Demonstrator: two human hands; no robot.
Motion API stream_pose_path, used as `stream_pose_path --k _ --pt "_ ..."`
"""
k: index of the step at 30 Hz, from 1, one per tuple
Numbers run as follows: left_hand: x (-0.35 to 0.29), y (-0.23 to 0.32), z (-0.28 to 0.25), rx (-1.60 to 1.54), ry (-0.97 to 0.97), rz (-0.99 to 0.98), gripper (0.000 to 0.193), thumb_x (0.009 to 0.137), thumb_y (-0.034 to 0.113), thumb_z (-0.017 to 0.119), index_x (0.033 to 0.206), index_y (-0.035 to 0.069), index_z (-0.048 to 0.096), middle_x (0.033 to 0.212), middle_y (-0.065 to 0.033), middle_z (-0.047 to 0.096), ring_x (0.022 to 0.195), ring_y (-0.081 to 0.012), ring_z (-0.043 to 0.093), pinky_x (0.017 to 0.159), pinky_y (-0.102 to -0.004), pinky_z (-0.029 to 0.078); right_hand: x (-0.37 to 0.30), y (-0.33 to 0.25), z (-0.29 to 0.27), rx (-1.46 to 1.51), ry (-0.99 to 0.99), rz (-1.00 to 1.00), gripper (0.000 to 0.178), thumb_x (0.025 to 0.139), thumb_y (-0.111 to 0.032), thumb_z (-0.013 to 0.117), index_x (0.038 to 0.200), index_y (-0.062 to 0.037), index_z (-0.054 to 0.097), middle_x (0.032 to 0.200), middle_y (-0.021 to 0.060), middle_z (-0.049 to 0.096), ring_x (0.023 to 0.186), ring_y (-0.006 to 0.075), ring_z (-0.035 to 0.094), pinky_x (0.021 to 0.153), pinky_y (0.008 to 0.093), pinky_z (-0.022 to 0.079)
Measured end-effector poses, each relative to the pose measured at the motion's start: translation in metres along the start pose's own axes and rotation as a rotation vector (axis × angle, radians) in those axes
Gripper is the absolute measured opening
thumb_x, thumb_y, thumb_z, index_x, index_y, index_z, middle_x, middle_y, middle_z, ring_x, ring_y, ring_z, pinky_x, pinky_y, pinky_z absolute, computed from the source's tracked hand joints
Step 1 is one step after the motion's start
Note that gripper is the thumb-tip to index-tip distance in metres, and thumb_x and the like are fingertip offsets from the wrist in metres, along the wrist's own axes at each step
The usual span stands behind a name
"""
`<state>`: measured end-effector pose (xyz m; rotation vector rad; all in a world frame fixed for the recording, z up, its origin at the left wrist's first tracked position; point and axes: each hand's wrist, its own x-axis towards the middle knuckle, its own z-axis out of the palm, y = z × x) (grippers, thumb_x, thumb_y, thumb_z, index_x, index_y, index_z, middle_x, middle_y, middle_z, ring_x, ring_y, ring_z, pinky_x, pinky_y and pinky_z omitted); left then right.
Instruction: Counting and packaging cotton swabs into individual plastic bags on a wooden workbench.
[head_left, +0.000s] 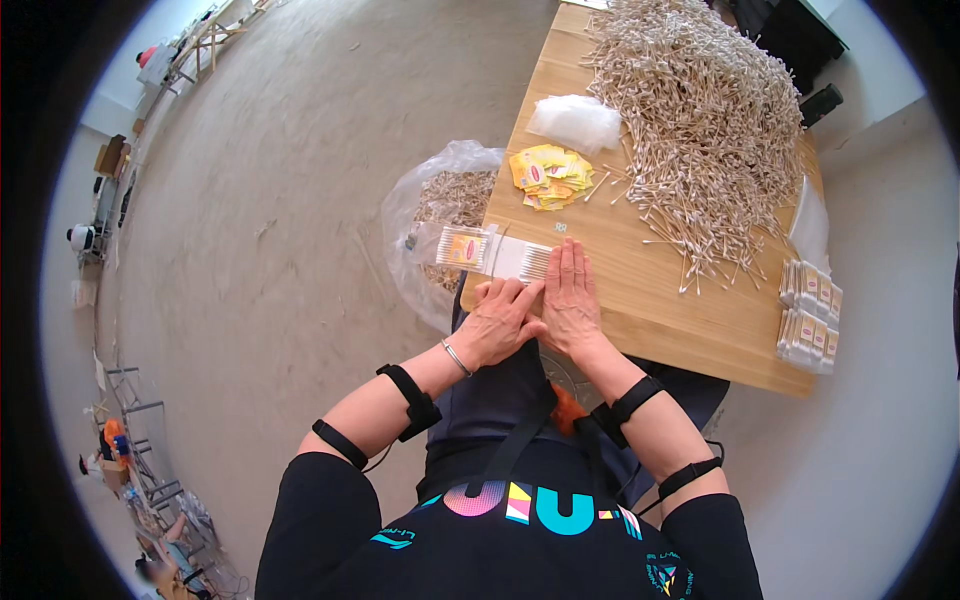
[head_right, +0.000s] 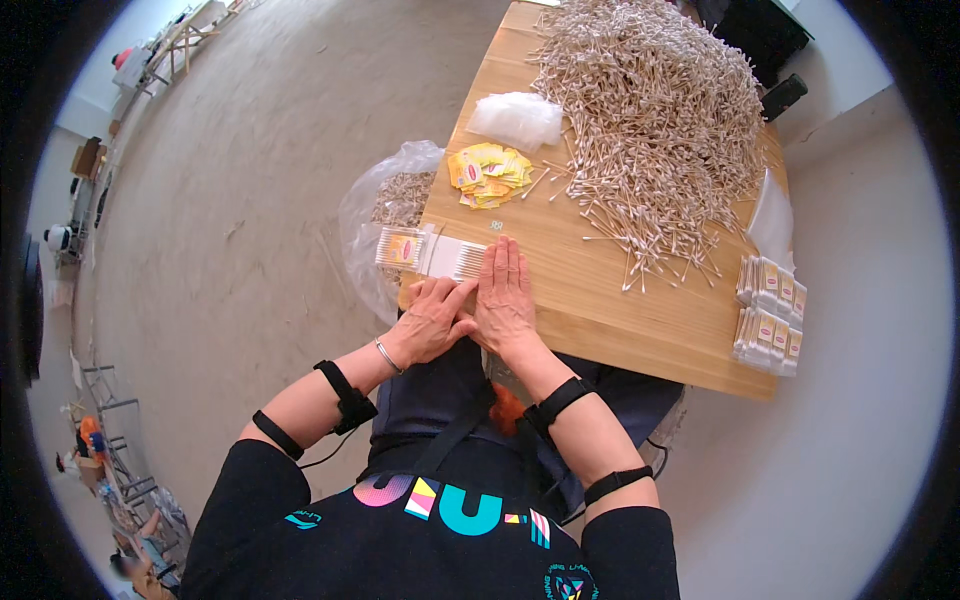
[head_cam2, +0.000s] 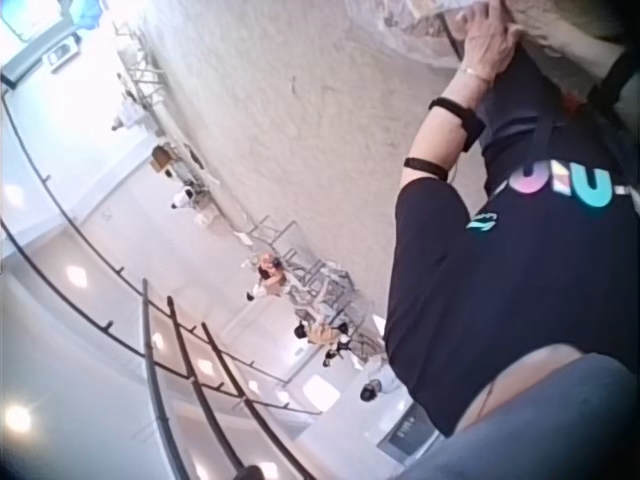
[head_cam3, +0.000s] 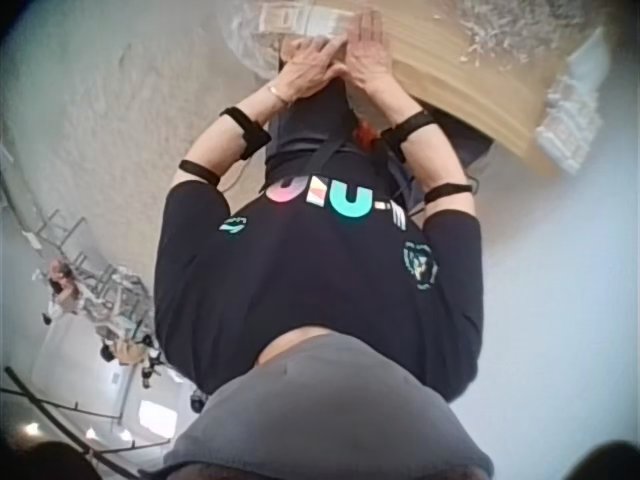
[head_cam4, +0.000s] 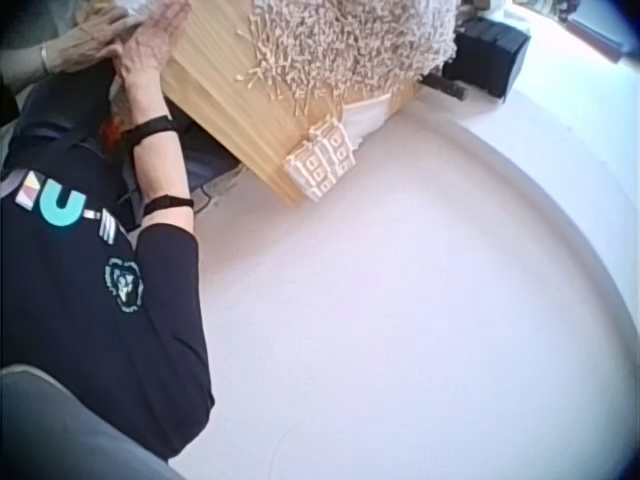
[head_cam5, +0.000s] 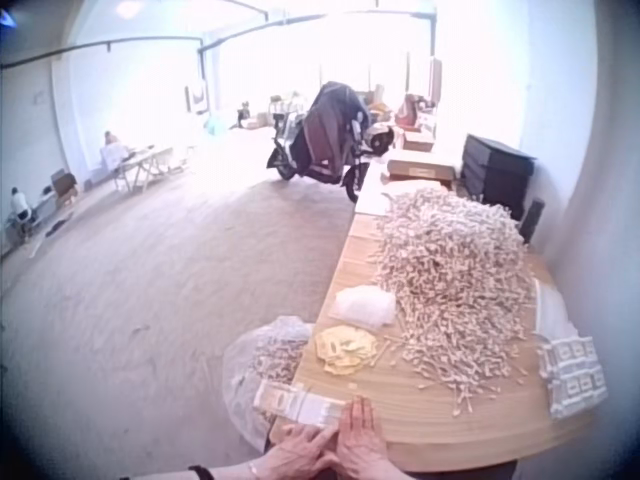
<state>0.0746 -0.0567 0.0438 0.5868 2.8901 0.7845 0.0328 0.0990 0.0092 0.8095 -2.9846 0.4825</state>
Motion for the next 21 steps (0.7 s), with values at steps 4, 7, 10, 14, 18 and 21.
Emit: stream_pose_path --k 4,7,10,14,18,21 --pt "0.001 0.000 0.002 -0.003 0.072 0.023 0.067 0.082 0.041 0.059 0.136 0.007 0.037 0.101 -0.0103 0.048 0.096 -0.0259 0.045 0.087 -0.0382 0.030 0.000 0.000 0.001 0.019 -0.012 0.008 0.101 0.076 -0.051 0.058 0.141 0.0088 0.009 0.148 0.0262 0.009 0.140 0.0388 0.007 0.114 0.0459 0.007" --pt "0.003 -0.001 0.004 0.048 0.060 0.030 0.068 0.082 0.042 0.058 0.136 0.006 0.037 0.100 -0.0103 0.048 0.097 -0.0259 0.045 0.087 -0.0381 0.030 0.000 0.001 0.003 -0.072 0.010 0.000 0.099 0.077 -0.050 0.056 0.141 0.0089 0.008 0.148 0.0262 0.009 0.140 0.0388 0.006 0.114 0.0459 0.006" --pt "0.003 -0.002 0.002 0.037 0.017 0.013 0.068 0.082 0.043 0.058 0.136 0.006 0.036 0.101 -0.0104 0.049 0.097 -0.0262 0.045 0.087 -0.0382 0.030 0.000 0.000 0.000 -0.035 -0.018 0.009 0.099 0.078 -0.050 0.055 0.141 0.0092 0.008 0.148 0.0263 0.008 0.140 0.0388 0.005 0.114 0.0457 0.006" --pt "0.006 -0.002 0.003 0.034 0.028 0.007 0.068 0.083 0.042 0.057 0.136 0.005 0.036 0.099 -0.0105 0.049 0.096 -0.0263 0.047 0.086 -0.0382 0.031 -0.001 0.000 -0.001 0.001 -0.009 -0.002 0.099 0.078 -0.051 0.055 0.141 0.0096 0.008 0.148 0.0266 0.008 0.140 0.0388 0.005 0.114 0.0452 0.005" --pt "0.010 -0.003 0.005 0.007 0.047 -0.009 0.068 0.084 0.044 0.055 0.137 0.006 0.035 0.097 -0.0112 0.050 0.094 -0.0271 0.048 0.084 -0.0386 0.032 0.000 0.000 0.000 -0.027 -0.024 0.007 0.098 0.078 -0.049 0.055 0.141 0.0097 0.008 0.148 0.0267 0.008 0.140 0.0389 0.005 0.114 0.0454 0.005" --pt "0.011 -0.003 0.006 0.020 0.052 -0.016 0.069 0.086 0.047 0.052 0.138 0.006 0.033 0.096 -0.0124 0.050 0.094 -0.0282 0.048 0.084 -0.0390 0.033 0.001 -0.001 -0.001 -0.121 -0.051 0.008 0.096 0.078 -0.046 0.054 0.141 0.0098 0.008 0.148 0.0267 0.008 0.140 0.0389 0.004 0.114 0.0455 0.005"
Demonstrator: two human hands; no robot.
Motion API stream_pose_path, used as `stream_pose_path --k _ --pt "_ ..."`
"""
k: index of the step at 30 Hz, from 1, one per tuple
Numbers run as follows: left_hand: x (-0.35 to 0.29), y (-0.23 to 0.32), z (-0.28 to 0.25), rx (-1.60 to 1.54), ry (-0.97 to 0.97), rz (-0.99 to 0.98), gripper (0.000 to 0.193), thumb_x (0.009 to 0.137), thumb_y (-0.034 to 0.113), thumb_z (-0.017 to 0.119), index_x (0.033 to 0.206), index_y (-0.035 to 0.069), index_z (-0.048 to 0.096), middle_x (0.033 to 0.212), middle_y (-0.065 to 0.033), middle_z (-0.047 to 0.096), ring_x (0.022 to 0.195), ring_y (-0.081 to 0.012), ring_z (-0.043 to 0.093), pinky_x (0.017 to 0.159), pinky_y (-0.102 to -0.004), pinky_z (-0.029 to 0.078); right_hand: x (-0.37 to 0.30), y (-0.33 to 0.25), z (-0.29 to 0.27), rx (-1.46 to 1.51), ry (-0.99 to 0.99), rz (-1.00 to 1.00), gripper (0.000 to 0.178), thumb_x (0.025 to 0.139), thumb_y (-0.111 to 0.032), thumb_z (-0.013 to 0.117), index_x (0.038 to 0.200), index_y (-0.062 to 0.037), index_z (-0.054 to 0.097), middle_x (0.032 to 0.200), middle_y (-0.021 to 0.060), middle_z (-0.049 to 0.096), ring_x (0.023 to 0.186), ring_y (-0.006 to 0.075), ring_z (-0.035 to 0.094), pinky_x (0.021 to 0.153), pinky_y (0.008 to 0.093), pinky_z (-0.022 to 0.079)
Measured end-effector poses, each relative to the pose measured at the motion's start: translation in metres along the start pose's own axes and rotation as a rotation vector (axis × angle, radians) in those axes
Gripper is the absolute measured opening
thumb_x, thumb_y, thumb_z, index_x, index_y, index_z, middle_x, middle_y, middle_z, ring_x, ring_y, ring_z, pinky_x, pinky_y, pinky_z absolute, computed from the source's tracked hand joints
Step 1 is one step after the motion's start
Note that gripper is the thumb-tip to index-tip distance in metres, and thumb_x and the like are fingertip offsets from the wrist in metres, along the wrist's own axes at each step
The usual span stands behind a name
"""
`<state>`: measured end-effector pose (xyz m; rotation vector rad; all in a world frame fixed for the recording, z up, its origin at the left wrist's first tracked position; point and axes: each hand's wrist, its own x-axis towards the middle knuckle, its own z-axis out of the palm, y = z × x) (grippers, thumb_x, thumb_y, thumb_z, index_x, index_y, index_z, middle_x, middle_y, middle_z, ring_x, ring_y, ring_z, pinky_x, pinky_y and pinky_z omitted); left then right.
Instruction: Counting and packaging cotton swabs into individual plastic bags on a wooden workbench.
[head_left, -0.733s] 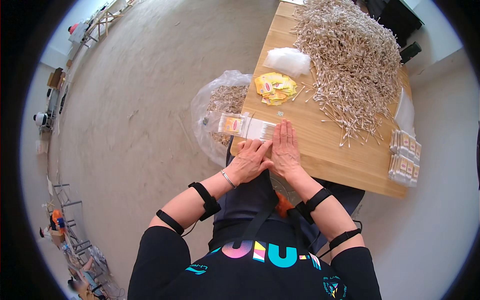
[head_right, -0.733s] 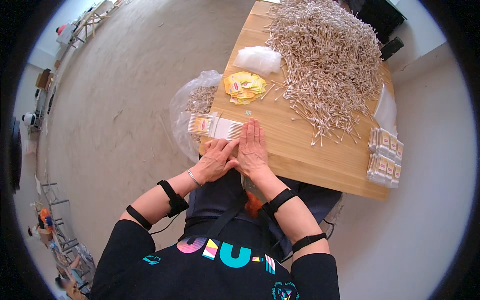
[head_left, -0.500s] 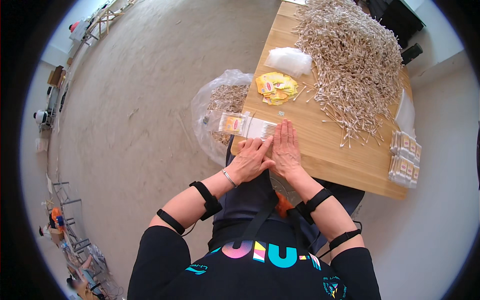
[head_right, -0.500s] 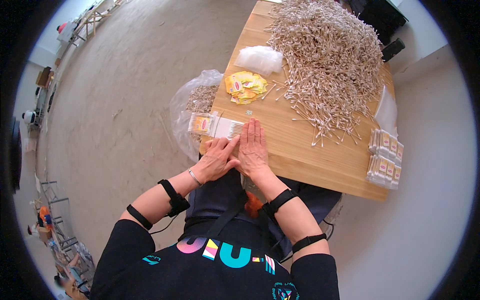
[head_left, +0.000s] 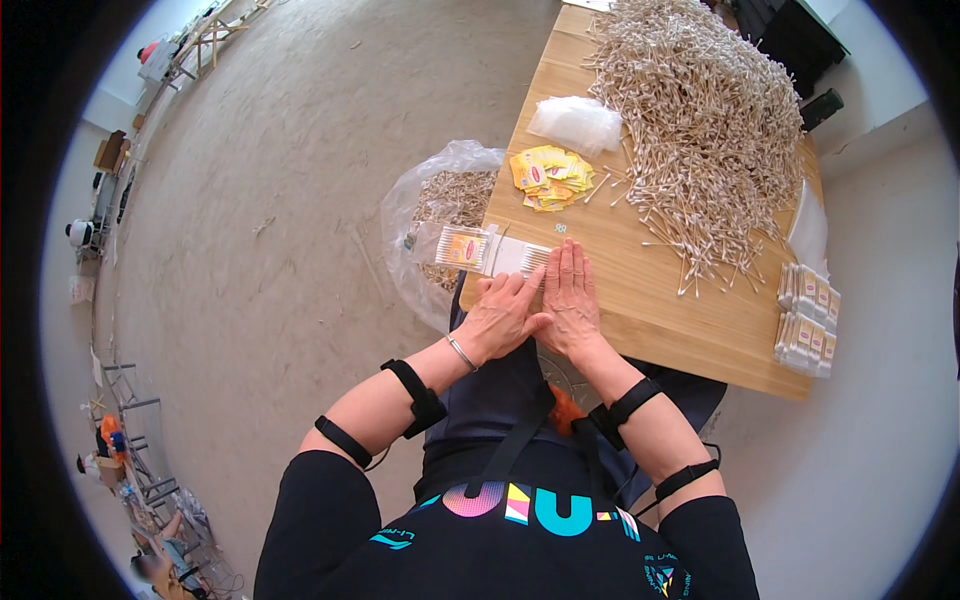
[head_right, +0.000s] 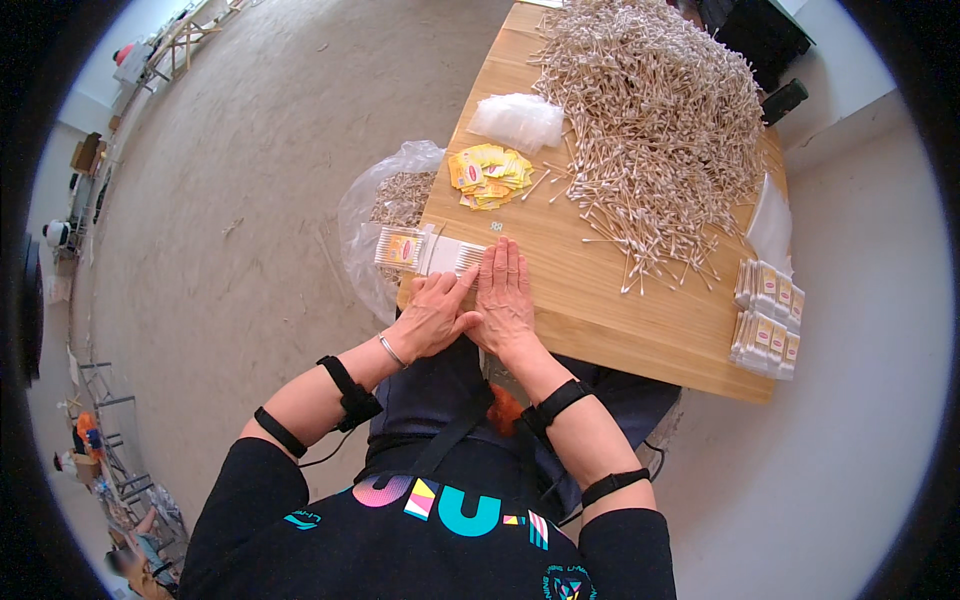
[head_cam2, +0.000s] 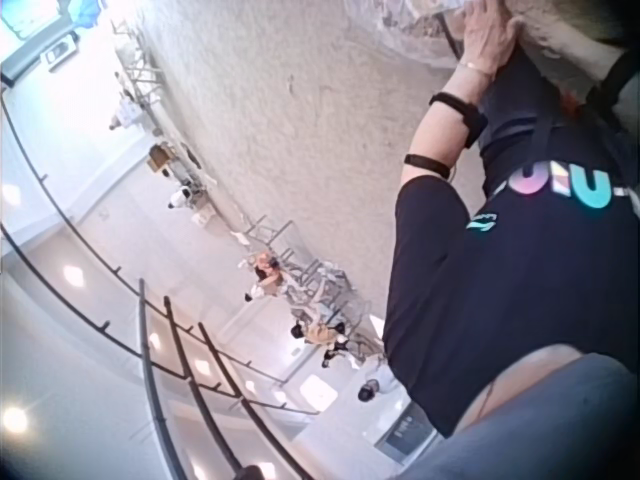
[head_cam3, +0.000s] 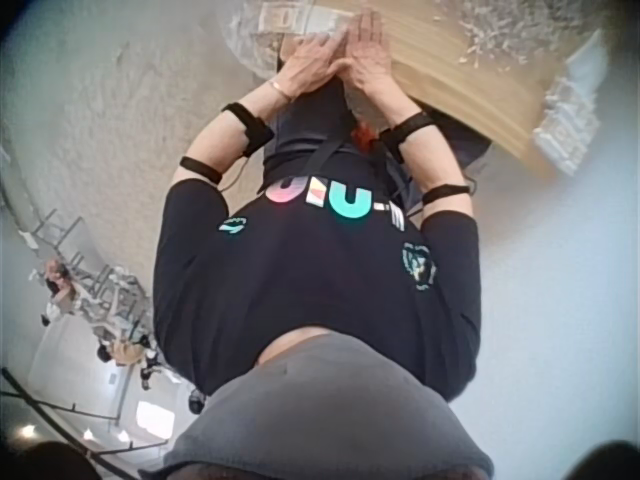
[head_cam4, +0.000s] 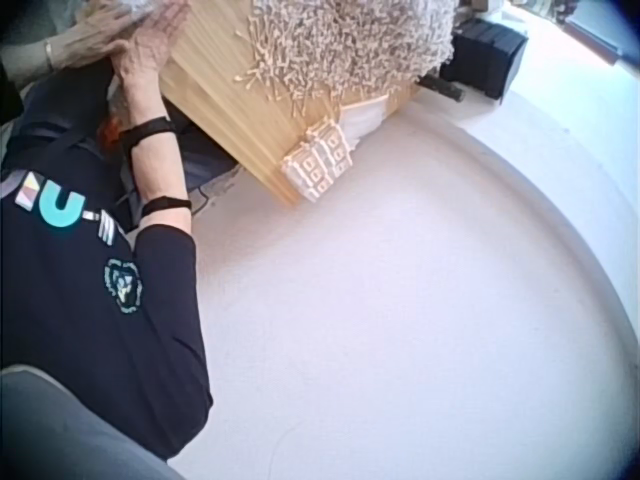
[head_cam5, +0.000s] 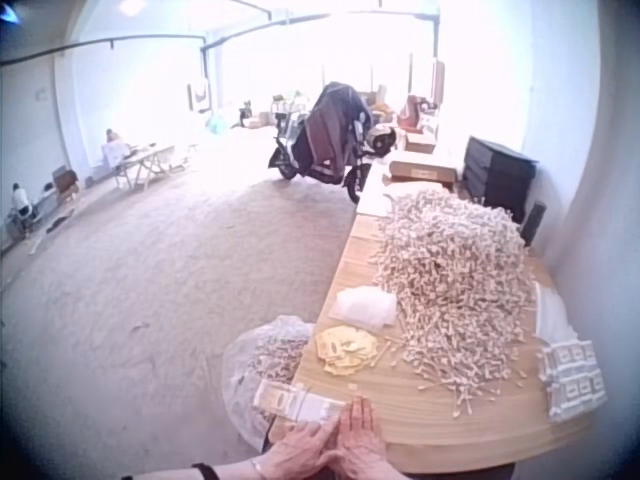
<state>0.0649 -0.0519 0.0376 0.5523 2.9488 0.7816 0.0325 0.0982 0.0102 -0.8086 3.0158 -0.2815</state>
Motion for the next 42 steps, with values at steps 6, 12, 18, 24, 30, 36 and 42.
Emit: stream_pose_path --k 6,12,18,24,30,36,42 --pt "0.000 0.000 -0.001 0.019 -0.016 0.011 0.070 0.086 0.049 0.051 0.138 0.005 0.033 0.097 -0.0130 0.051 0.094 -0.0285 0.048 0.084 -0.0390 0.033 -0.001 0.000 -0.004 0.107 0.009 -0.002 0.091 0.078 -0.040 0.053 0.140 0.0101 0.010 0.148 0.0268 0.008 0.140 0.0388 0.004 0.114 0.0457 0.004" --pt "0.006 0.003 -0.003 -0.013 -0.012 -0.033 0.065 0.089 0.045 0.049 0.137 0.004 0.035 0.103 -0.0141 0.054 0.098 -0.0299 0.050 0.085 -0.0401 0.034 0.001 -0.001 -0.003 0.106 -0.001 0.015 0.085 0.079 -0.035 0.051 0.140 0.0103 0.013 0.148 0.0271 0.009 0.140 0.0394 0.005 0.114 0.0458 0.005" --pt "0.007 0.000 -0.001 0.033 -0.025 -0.032 0.060 0.089 0.042 0.049 0.134 0.004 0.037 0.102 -0.0135 0.056 0.096 -0.0293 0.052 0.084 -0.0404 0.035 0.000 -0.002 -0.003 0.134 0.057 0.012 0.083 0.078 -0.033 0.051 0.139 0.0105 0.017 0.147 0.0276 0.013 0.139 0.0401 0.008 0.114 0.0461 0.006" --pt "0.008 -0.002 0.007 0.036 0.019 -0.040 0.051 0.089 0.028 0.048 0.133 0.004 0.037 0.101 -0.0125 0.058 0.094 -0.0275 0.054 0.082 -0.0403 0.036 0.000 -0.003 -0.002 0.071 0.046 0.025 0.081 0.077 -0.031 0.052 0.139 0.0101 0.018 0.146 0.0277 0.014 0.139 0.0404 0.009 0.113 0.0467 0.008" --pt "0.014 -0.001 0.001 -0.014 -0.035 -0.078 0.050 0.088 0.017 0.047 0.134 0.004 0.035 0.108 -0.0136 0.058 0.099 -0.0297 0.054 0.085 -0.0419 0.036 0.001 -0.004 -0.004 0.144 0.070 0.026 0.083 0.078 -0.033 0.053 0.139 0.0097 0.017 0.147 0.0273 0.014 0.139 0.0398 0.010 0.113 0.0467 0.008" --pt "0.016 0.000 -0.003 -0.040 -0.096 -0.116 0.049 0.087 0.014 0.046 0.134 0.005 0.035 0.107 -0.0143 0.060 0.099 -0.0315 0.055 0.084 -0.0440 0.036 0.001 -0.004 -0.004 0.120 0.061 0.031 0.088 0.077 -0.039 0.055 0.139 0.0094 0.016 0.147 0.0271 0.013 0.139 0.0395 0.010 0.113 0.0466 0.009" --pt "0.024 0.001 0.000 0.010 -0.039 -0.126 0.054 0.082 0.011 0.048 0.133 0.001 0.036 0.094 -0.0122 0.064 0.088 -0.0289 0.061 0.078 -0.0441 0.038 0.001 -0.003 -0.006 0.107 0.052 0.021 0.090 0.077 -0.041 0.056 0.139 0.0098 0.016 0.146 0.0281 0.013 0.139 0.0404 0.009 0.113 0.0465 0.009"
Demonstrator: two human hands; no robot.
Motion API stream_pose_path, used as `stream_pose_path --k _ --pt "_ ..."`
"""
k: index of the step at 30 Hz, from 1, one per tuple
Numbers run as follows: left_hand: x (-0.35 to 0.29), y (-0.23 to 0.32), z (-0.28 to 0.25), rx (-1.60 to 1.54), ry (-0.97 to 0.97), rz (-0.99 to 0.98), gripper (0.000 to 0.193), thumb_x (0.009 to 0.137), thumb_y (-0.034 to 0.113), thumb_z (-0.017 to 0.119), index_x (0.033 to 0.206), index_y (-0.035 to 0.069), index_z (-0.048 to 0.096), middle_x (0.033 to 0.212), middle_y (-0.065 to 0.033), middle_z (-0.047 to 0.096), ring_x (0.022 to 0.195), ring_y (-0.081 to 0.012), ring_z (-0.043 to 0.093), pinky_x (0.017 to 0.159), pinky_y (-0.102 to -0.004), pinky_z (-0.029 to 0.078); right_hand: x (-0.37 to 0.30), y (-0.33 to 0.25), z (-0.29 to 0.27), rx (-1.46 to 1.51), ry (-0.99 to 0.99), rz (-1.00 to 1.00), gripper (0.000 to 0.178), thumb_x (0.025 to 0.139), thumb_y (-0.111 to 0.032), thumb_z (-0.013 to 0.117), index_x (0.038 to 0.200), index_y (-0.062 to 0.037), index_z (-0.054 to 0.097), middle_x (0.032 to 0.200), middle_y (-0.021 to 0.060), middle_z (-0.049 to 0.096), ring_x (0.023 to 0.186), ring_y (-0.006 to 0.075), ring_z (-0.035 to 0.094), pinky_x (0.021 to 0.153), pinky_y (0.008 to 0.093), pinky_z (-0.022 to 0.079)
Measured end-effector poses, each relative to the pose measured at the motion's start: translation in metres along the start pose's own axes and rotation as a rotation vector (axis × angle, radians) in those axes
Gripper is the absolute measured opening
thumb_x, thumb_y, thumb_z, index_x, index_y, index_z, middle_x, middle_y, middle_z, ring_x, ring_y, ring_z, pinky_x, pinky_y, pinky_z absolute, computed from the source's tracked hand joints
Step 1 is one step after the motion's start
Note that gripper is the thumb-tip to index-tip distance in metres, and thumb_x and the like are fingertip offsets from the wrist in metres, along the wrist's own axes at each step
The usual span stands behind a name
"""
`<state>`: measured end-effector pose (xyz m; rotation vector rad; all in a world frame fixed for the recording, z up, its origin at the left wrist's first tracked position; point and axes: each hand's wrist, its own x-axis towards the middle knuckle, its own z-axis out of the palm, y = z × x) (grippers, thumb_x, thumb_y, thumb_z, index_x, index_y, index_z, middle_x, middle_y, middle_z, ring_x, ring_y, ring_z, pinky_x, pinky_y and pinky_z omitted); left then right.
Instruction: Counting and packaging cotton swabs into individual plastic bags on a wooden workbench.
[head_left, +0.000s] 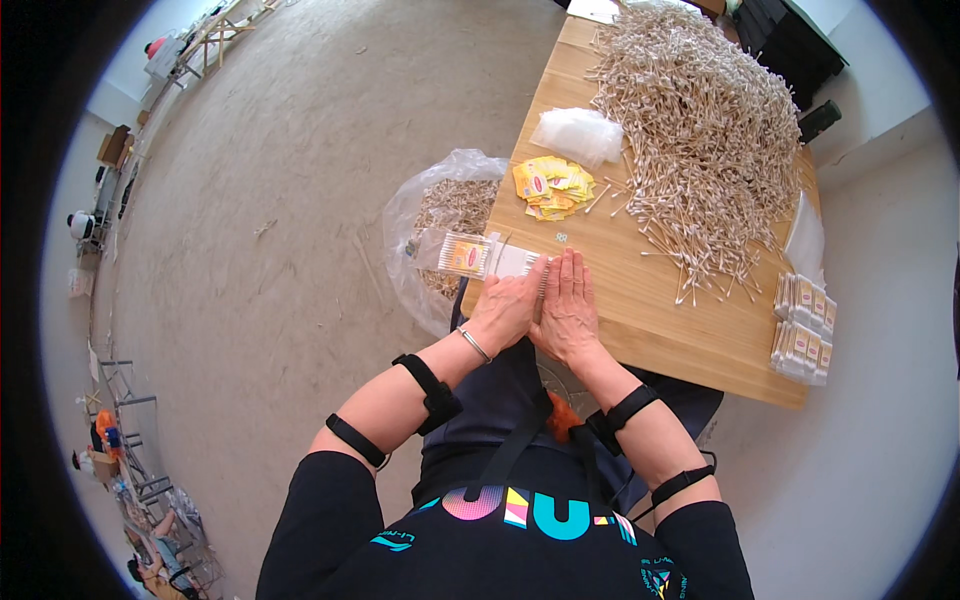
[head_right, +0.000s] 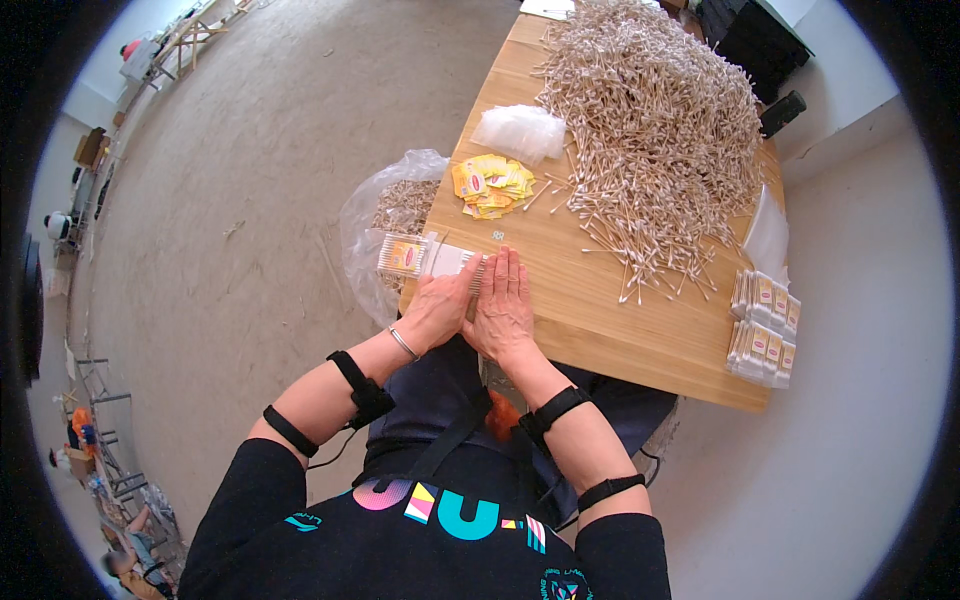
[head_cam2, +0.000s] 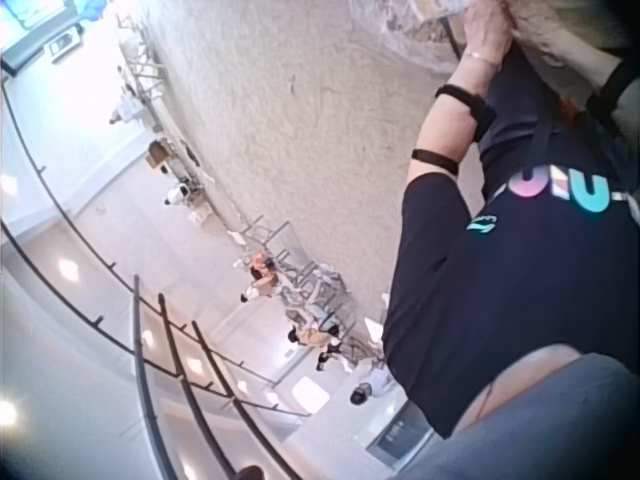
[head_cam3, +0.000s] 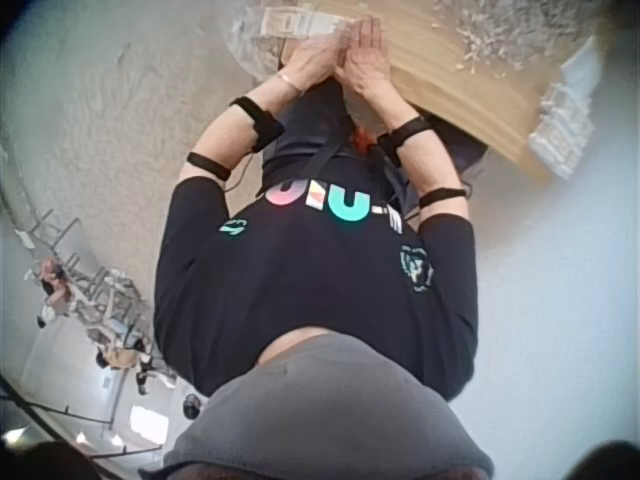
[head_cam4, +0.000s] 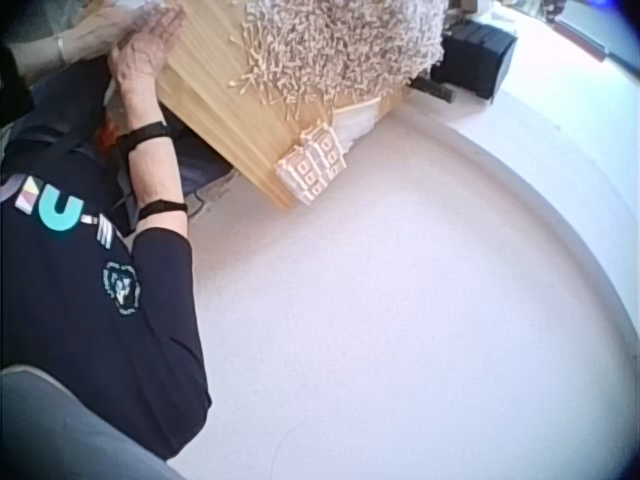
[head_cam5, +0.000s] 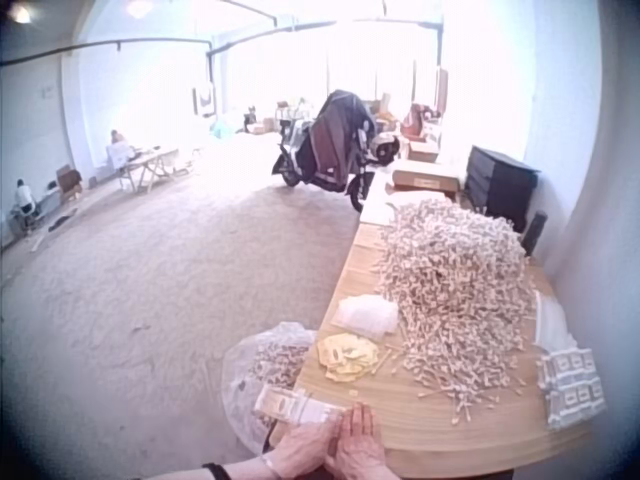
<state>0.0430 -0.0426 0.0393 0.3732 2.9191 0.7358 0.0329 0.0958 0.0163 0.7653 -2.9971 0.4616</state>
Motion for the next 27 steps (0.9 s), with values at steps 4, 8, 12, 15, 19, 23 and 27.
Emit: stream_pose_path --k 4,8,12,15,19,23,27 --pt "0.000 0.000 0.002 0.028 0.026 0.009 0.056 0.080 0.009 0.049 0.133 0.000 0.035 0.095 -0.0122 0.065 0.087 -0.0285 0.063 0.075 -0.0446 0.038 0.001 -0.001 -0.005 0.027 -0.033 -0.004 0.089 0.077 -0.041 0.056 0.139 0.0105 0.016 0.146 0.0285 0.013 0.139 0.0411 0.008 0.113 0.0470 0.008" --pt "0.001 0.000 0.002 0.047 -0.011 -0.020 0.055 0.079 0.008 0.050 0.132 -0.001 0.036 0.094 -0.0120 0.065 0.087 -0.0283 0.063 0.075 -0.0440 0.039 -0.004 -0.001 -0.006 0.012 -0.131 -0.011 0.092 0.077 -0.039 0.056 0.140 0.0101 0.011 0.147 0.0280 0.009 0.140 0.0403 0.004 0.114 0.0468 0.006" --pt "0.001 -0.002 0.004 -0.041 0.049 -0.033 0.051 0.082 0.011 0.054 0.130 0.001 0.040 0.089 -0.0151 0.064 0.085 -0.0304 0.063 0.078 -0.0419 0.039 -0.005 -0.004 -0.003 0.002 -0.118 0.010 0.090 0.078 -0.037 0.055 0.140 0.0105 0.010 0.148 0.0282 0.007 0.139 0.0409 0.003 0.114 0.0470 0.006" --pt "0.005 -0.005 0.007 -0.252 0.160 -0.088 0.044 0.083 0.010 0.051 0.126 0.000 0.044 0.098 -0.0181 0.061 0.093 -0.0329 0.059 0.085 -0.0410 0.039 -0.005 -0.008 0.001 -0.055 -0.134 0.051 0.090 0.080 -0.040 0.055 0.140 0.0102 0.010 0.148 0.0275 0.007 0.140 0.0403 0.001 0.114 0.0465 0.003" --pt "0.014 -0.006 0.018 -0.708 0.535 -0.123 0.040 0.089 0.011 0.047 0.126 -0.002 0.047 0.117 -0.0202 0.054 0.113 -0.0315 0.049 0.101 -0.0344 0.034 -0.003 -0.014 0.007 -0.062 -0.100 0.070 0.092 0.080 -0.042 0.055 0.141 0.0099 0.008 0.149 0.0270 0.006 0.140 0.0399 0.001 0.113 0.0464 0.004" --pt "0.022 -0.014 0.025 -0.978 0.525 -0.171 0.040 0.094 0.014 0.042 0.131 -0.001 0.043 0.126 -0.0167 0.051 0.122 -0.0247 0.044 0.104 -0.0324 0.030 0.002 -0.018 0.010 0.028 -0.055 0.075 0.089 0.084 -0.042 0.052 0.140 0.0101 0.009 0.149 0.0267 0.006 0.140 0.0392 0.001 0.114 0.0462 0.003" --pt "0.028 -0.020 0.014 -1.130 0.421 -0.222 0.041 0.098 0.016 0.035 0.134 -0.003 0.041 0.134 -0.0133 0.046 0.125 -0.0209 0.041 0.106 -0.0305 0.030 0.012 -0.023 0.011 0.043 -0.098 0.112 0.085 0.086 -0.042 0.048 0.140 0.0104 0.010 0.149 0.0266 0.006 0.140 0.0386 0.001 0.114 0.0462 0.003"
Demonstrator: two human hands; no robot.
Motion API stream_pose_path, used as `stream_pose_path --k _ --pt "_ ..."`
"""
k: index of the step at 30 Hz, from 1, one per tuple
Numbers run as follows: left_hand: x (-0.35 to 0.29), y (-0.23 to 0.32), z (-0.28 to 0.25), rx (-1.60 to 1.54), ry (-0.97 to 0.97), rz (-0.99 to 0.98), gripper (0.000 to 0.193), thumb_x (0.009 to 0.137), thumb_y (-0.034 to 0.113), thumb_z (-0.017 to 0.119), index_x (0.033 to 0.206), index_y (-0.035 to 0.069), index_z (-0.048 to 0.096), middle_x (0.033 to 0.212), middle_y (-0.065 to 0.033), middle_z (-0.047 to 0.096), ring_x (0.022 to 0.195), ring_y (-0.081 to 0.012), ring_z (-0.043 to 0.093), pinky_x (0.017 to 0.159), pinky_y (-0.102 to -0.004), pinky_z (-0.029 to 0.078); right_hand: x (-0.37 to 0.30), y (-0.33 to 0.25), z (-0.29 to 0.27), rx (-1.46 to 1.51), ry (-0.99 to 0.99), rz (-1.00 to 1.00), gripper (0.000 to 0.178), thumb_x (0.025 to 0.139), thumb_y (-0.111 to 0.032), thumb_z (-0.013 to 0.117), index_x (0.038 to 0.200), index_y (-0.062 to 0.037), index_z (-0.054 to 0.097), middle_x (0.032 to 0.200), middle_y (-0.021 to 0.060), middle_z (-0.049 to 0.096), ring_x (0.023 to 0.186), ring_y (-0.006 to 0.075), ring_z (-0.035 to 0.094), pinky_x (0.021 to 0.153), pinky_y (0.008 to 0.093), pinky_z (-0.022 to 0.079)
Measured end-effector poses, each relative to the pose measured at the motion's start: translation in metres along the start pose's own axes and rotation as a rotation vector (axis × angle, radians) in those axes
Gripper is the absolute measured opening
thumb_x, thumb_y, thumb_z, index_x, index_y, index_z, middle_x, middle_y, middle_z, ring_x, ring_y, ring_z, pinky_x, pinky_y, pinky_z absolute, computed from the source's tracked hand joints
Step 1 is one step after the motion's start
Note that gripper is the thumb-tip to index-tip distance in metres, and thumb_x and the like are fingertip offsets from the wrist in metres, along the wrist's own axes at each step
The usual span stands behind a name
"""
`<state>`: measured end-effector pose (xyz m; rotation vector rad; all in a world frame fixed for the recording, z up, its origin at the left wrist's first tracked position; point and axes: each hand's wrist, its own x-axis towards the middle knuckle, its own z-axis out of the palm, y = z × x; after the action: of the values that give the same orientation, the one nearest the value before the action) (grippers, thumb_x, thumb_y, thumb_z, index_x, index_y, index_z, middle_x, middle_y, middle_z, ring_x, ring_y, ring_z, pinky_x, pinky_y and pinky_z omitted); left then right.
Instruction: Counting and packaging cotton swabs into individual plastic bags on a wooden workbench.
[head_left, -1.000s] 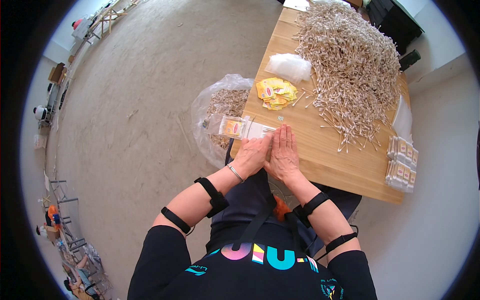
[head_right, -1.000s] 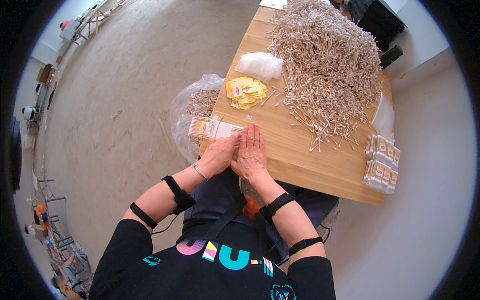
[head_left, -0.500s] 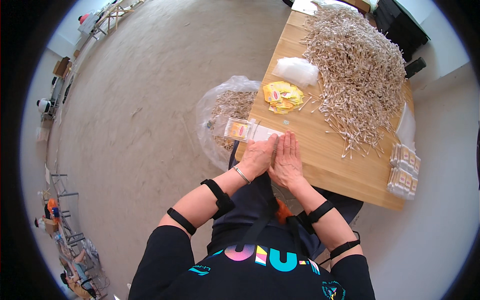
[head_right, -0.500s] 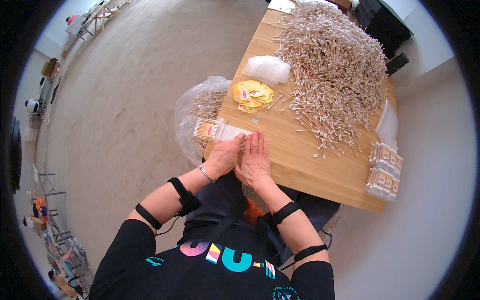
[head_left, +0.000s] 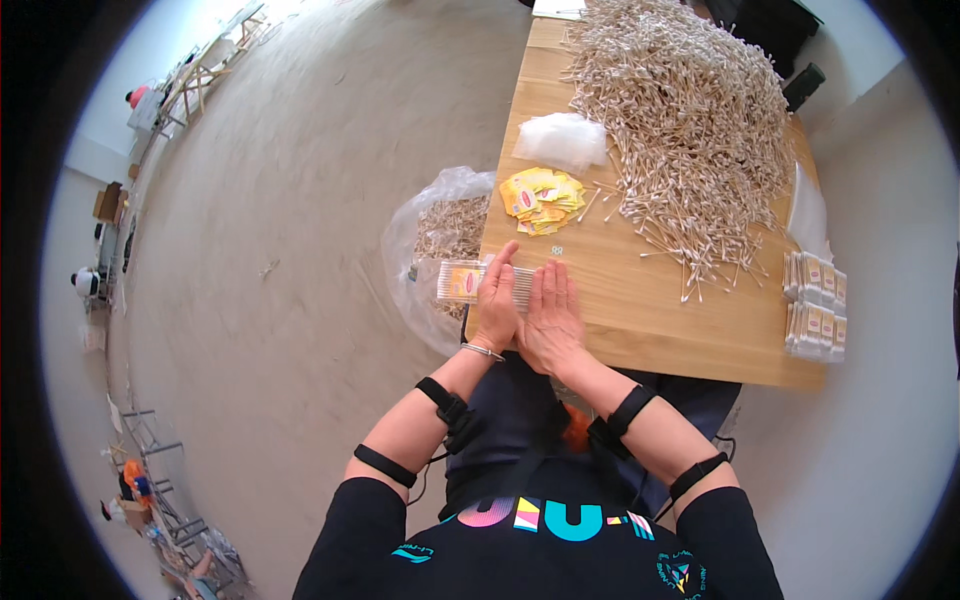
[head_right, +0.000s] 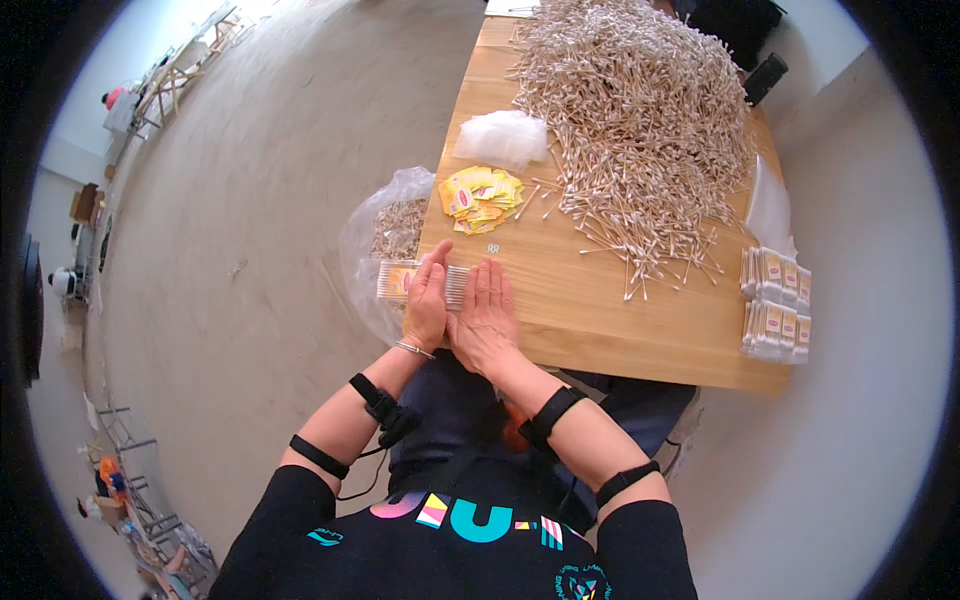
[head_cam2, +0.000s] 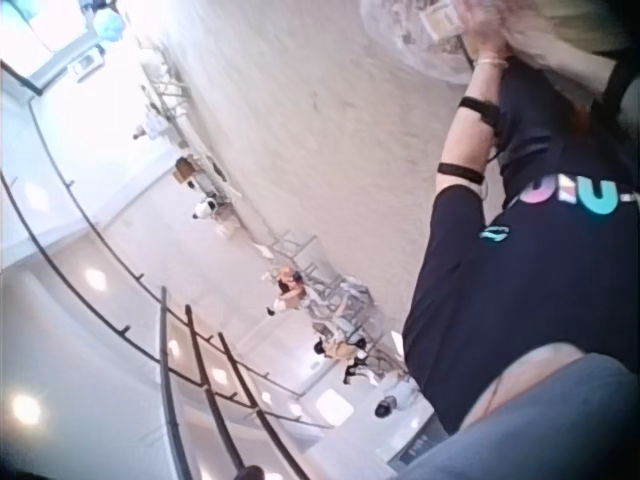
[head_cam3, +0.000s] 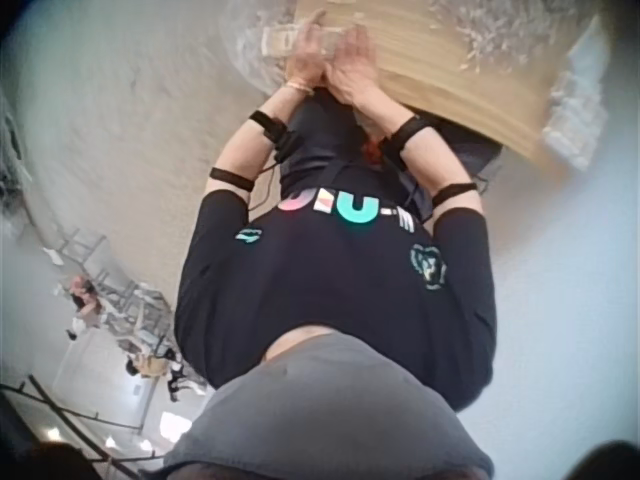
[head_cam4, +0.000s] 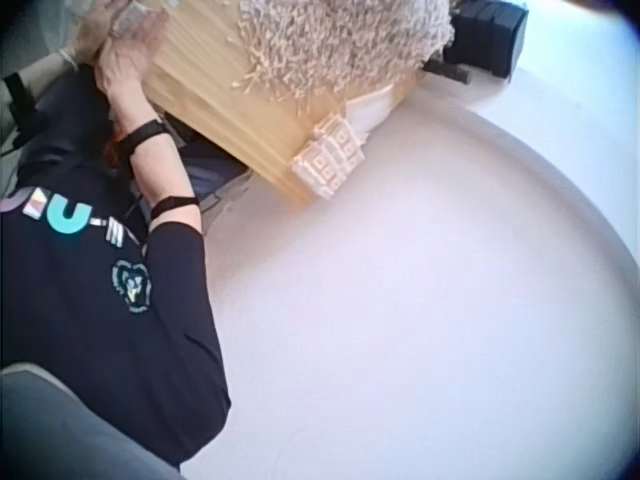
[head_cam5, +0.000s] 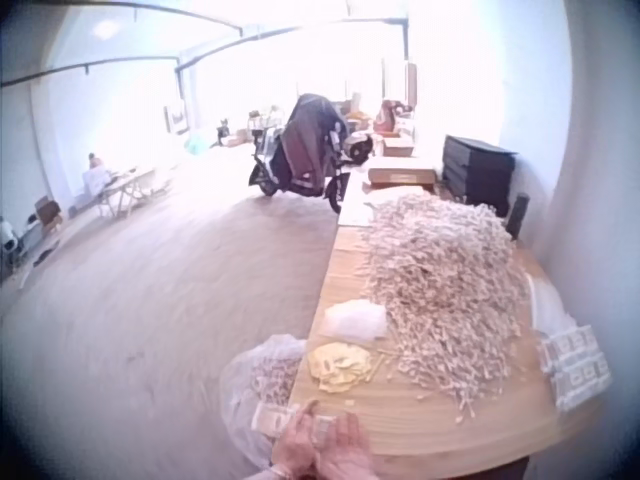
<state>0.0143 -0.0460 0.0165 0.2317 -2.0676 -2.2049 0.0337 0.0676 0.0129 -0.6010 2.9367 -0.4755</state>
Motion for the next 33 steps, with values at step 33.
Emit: stream_pose_path --k 33 --pt "0.030 -0.043 -0.105 0.774 0.046 0.131 0.048 0.096 0.026 0.043 0.135 -0.001 0.038 0.134 -0.0225 0.043 0.130 -0.0347 0.035 0.108 -0.0418 0.025 0.013 -0.024 0.009 0.008 0.070 -0.016 0.090 0.085 -0.046 0.050 0.141 0.0096 0.006 0.149 0.0267 0.004 0.140 0.0387 -0.002 0.113 0.0465 0.001"
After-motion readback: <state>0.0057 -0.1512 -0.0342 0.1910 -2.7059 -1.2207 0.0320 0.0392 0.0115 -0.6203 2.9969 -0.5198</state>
